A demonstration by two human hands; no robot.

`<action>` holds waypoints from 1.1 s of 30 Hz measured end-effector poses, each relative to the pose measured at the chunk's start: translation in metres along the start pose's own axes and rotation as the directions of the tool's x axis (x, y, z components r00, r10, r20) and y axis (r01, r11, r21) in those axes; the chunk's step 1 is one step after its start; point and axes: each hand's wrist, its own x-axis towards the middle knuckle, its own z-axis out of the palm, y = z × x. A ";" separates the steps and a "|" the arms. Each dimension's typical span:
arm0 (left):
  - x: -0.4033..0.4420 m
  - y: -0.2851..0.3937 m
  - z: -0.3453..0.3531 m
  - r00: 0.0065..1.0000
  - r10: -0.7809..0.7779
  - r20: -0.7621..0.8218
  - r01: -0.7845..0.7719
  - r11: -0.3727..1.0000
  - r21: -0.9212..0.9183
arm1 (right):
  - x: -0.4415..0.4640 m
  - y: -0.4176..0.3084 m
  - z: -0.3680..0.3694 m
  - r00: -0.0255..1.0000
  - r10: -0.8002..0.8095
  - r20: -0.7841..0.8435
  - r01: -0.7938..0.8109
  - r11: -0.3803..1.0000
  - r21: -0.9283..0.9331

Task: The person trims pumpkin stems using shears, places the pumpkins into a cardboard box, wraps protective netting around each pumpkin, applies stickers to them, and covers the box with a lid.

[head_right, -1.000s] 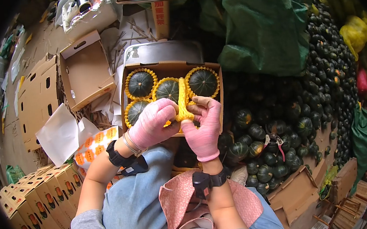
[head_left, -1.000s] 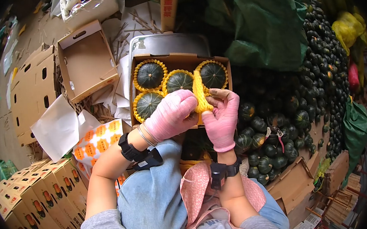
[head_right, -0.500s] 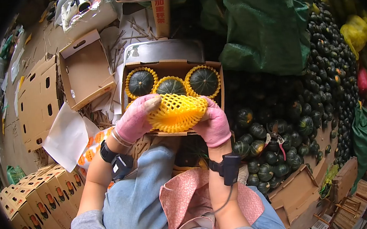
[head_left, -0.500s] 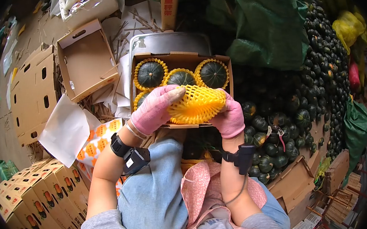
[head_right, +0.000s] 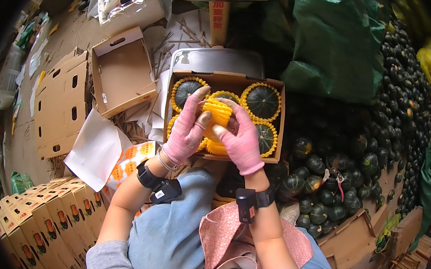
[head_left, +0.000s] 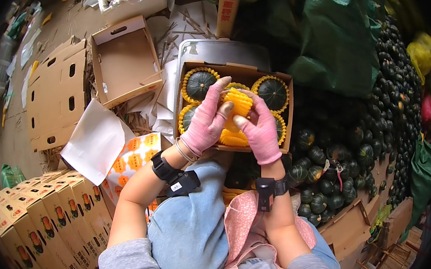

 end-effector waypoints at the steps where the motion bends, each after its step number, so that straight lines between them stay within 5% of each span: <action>1: -0.002 0.001 -0.009 0.998 -0.057 0.028 0.057 0.998 0.007 | 0.007 -0.002 -0.002 0.999 0.048 0.021 -0.050 0.994 0.094; 3: -0.006 0.010 -0.037 0.991 -0.121 -0.049 0.121 0.993 -0.005 | 0.026 0.007 -0.003 0.980 -0.160 -0.116 0.155 0.987 -0.053; 4: -0.011 0.003 -0.054 0.974 -0.087 -0.207 0.102 0.993 0.059 | 0.039 0.008 -0.005 0.917 -0.366 -0.159 0.254 0.843 -0.474; 5: -0.018 -0.007 -0.075 0.933 -0.042 -0.357 0.097 0.986 0.137 | 0.047 0.005 -0.004 0.756 -0.648 -0.094 0.329 0.500 -0.801; 6: -0.028 -0.015 -0.099 0.877 -0.051 -0.478 0.142 0.977 0.157 | 0.057 -0.001 -0.008 0.662 -0.743 0.097 0.361 0.202 -0.910; 7: -0.039 -0.023 -0.121 0.815 -0.051 -0.577 0.170 0.973 0.154 | 0.068 0.005 -0.014 0.621 -0.745 0.245 0.317 -0.048 -0.947; 10: -0.085 -0.036 -0.186 0.657 0.177 -0.733 0.475 0.658 0.584 | 0.087 0.040 -0.023 0.662 -0.641 0.388 0.328 -0.217 -0.919; 13: -0.131 -0.031 -0.221 0.594 0.084 -0.800 0.702 0.433 0.566 | 0.085 0.056 -0.028 0.804 -0.560 0.200 0.286 0.070 -0.956; 18: -0.170 -0.017 -0.218 0.618 -0.310 -0.723 0.710 -0.177 0.682 | 0.085 0.046 -0.031 0.909 -0.329 0.256 0.295 0.074 -0.953; 20: -0.187 -0.024 -0.211 0.655 -0.318 -0.686 0.665 -0.188 0.723 | 0.091 0.040 -0.034 0.936 -0.230 0.267 0.306 0.156 -0.939; 24: -0.200 -0.035 -0.198 0.671 -0.368 -0.644 0.639 -0.152 0.754 | 0.105 0.025 -0.039 0.994 -0.097 0.039 0.072 0.366 -0.928; 28: -0.187 -0.059 -0.183 0.637 -0.376 -0.672 0.667 -0.167 0.726 | 0.103 0.033 -0.018 0.985 -0.125 0.115 0.126 0.086 -0.988; 33: -0.175 -0.089 -0.195 0.554 -0.356 -0.752 0.681 -0.326 0.656 | 0.110 0.017 -0.026 0.964 -0.026 0.264 0.265 0.109 -0.958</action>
